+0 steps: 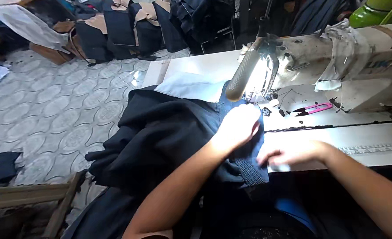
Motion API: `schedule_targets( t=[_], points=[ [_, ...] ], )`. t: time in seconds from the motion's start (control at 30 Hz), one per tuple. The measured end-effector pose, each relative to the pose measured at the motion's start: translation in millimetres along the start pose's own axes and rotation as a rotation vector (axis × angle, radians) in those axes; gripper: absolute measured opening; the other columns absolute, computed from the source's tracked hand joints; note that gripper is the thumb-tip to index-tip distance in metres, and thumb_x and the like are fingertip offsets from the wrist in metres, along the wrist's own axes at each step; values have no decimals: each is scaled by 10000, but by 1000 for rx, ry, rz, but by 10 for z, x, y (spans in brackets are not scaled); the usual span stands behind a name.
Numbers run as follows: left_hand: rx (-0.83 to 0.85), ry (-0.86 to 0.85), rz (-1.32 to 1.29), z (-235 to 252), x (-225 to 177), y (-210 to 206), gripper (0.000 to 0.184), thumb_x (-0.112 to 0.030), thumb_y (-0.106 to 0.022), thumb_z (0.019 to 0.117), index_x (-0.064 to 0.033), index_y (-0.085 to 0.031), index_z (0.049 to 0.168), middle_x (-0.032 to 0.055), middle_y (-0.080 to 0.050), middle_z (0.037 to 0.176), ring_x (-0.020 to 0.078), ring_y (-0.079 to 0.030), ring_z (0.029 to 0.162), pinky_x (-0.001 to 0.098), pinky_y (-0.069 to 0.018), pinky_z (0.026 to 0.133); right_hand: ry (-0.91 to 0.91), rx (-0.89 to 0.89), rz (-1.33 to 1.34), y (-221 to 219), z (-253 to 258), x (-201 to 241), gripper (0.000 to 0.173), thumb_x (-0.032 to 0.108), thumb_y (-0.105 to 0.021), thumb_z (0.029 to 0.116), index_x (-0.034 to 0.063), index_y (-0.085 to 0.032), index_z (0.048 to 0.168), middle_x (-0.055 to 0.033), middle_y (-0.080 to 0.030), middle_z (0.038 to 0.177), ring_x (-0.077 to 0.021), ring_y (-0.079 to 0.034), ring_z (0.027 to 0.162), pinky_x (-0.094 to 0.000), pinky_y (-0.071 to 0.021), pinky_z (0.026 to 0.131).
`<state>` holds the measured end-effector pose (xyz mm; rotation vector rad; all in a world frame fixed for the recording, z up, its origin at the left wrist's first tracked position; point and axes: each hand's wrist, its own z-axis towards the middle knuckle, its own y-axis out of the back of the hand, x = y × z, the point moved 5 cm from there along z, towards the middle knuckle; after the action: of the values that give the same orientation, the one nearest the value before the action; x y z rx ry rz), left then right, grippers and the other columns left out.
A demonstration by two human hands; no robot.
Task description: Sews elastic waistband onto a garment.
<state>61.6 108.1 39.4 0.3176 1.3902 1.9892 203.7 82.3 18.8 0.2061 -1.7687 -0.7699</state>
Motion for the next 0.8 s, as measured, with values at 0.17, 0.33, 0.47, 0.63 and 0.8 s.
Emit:
schedule_targets(
  t=[0.17, 0.33, 0.47, 0.63, 0.8],
  points=[
    [394, 294, -111, -289, 209, -464, 657, -549, -445, 1045, -113, -482, 1535, 133, -488, 1562, 329, -367, 1505, 644, -162, 1216, -291, -831, 109, 712, 388, -721, 231, 43, -729, 914, -66, -665, 1107, -124, -694, 993, -95, -645, 897, -274, -534, 863],
    [561, 333, -120, -274, 240, -443, 683, -626, -436, 1016, -264, -395, 1594, 60, -309, 1680, 320, -201, 1573, 687, -63, 1202, -301, -683, -39, 673, 653, -1000, 240, 200, -754, 921, -3, -727, 1046, -163, -720, 1009, -256, -677, 991, -475, -511, 925],
    [519, 306, -168, -239, 296, -457, 706, -663, -488, 971, -260, -473, 1551, 40, -363, 1656, 320, -214, 1568, 695, -69, 1189, -313, -775, 107, 668, 513, -847, 170, 75, -675, 952, -46, -681, 1071, -138, -693, 989, -158, -659, 950, -354, -533, 888],
    [507, 272, -215, -245, 293, -414, 740, -659, -523, 947, -212, -500, 1535, 77, -388, 1640, 348, -234, 1560, 710, -70, 1182, -476, -924, 594, 769, 427, -667, 136, -30, -457, 1036, -61, -590, 1045, -29, -578, 837, -25, -558, 739, -200, -492, 715],
    [476, 195, -269, -247, 355, -431, 746, -646, -538, 934, -163, -543, 1503, 113, -427, 1612, 344, -277, 1548, 678, -124, 1199, -565, -945, 706, 810, 410, -535, 118, -48, -459, 1027, -61, -575, 1046, -28, -531, 849, -31, -527, 742, -198, -472, 717]
  ],
)
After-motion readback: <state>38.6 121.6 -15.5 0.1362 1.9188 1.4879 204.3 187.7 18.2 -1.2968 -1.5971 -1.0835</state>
